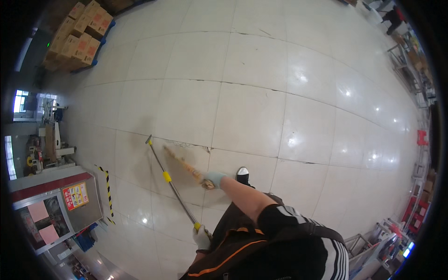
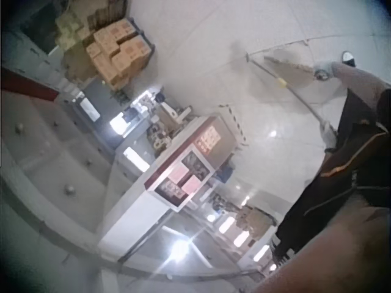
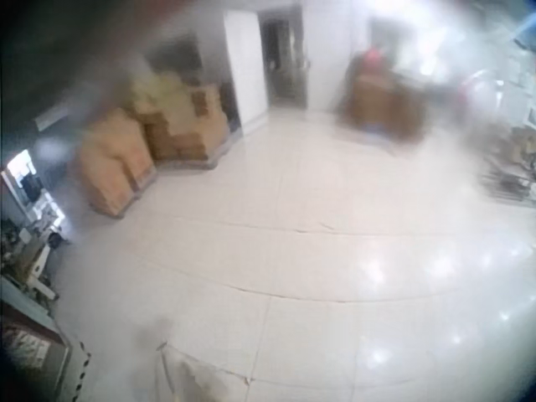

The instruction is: The person sweeps a tiled floor using a broom and dustpan, moving debris toward a collection point. The person walks around the room, sweeping different areas and occasionally adjusting the dustpan position.

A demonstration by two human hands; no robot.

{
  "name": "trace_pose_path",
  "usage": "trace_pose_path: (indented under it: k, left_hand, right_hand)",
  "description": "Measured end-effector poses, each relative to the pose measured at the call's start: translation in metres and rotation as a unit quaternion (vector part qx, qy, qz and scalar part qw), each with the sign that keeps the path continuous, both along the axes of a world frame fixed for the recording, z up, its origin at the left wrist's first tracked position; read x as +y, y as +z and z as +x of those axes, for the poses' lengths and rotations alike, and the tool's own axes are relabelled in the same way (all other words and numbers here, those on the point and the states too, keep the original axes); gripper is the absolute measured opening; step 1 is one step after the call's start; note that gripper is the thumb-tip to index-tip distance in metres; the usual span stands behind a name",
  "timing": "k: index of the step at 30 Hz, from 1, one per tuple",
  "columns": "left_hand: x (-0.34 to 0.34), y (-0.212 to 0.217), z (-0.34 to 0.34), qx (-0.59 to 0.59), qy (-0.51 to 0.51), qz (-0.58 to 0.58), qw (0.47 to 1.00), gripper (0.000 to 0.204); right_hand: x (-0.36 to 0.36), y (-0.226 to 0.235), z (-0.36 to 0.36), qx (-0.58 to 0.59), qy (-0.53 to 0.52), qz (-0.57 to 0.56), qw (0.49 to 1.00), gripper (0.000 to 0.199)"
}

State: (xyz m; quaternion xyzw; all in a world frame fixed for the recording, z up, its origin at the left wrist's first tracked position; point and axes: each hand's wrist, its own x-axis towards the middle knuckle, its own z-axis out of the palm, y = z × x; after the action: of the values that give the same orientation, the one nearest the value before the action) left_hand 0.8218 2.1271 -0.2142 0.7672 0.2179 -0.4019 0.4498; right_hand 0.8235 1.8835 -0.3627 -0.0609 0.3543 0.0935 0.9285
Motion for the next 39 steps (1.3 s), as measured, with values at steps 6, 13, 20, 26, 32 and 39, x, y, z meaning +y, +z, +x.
trace_pose_path:
  k: [6, 13, 20, 26, 32, 39]
  left_hand:
    - [0.009, -0.026, 0.016, -0.026, -0.055, 0.015, 0.998, 0.009]
    - [0.017, -0.036, 0.017, -0.035, -0.096, 0.051, 0.993, 0.011]
    - [-0.012, -0.047, 0.038, -0.029, -0.184, -0.002, 0.982, 0.012]
    - [-0.059, -0.059, 0.058, -0.041, -0.255, 0.013, 0.966, 0.014]
    - [-0.122, -0.082, 0.049, -0.013, -0.390, -0.006, 0.921, 0.017]
    - [-0.158, -0.073, -0.027, 0.001, -0.520, -0.065, 0.852, 0.013]
  right_hand:
    - [-0.111, -0.095, 0.022, -0.173, -0.021, 0.172, 0.970, 0.020]
    - [-0.328, -0.020, -0.076, 0.261, -0.157, -0.134, 0.943, 0.012]
    - [-0.283, -0.012, -0.183, 0.174, -0.133, -0.397, 0.891, 0.036]
    - [-0.086, 0.028, -0.284, 0.361, -0.019, -0.393, 0.845, 0.075]
    - [0.143, 0.016, -0.364, 0.510, -0.291, -0.239, 0.773, 0.076]
    - [0.346, -0.005, -0.430, 0.556, -0.541, 0.166, 0.609, 0.030]
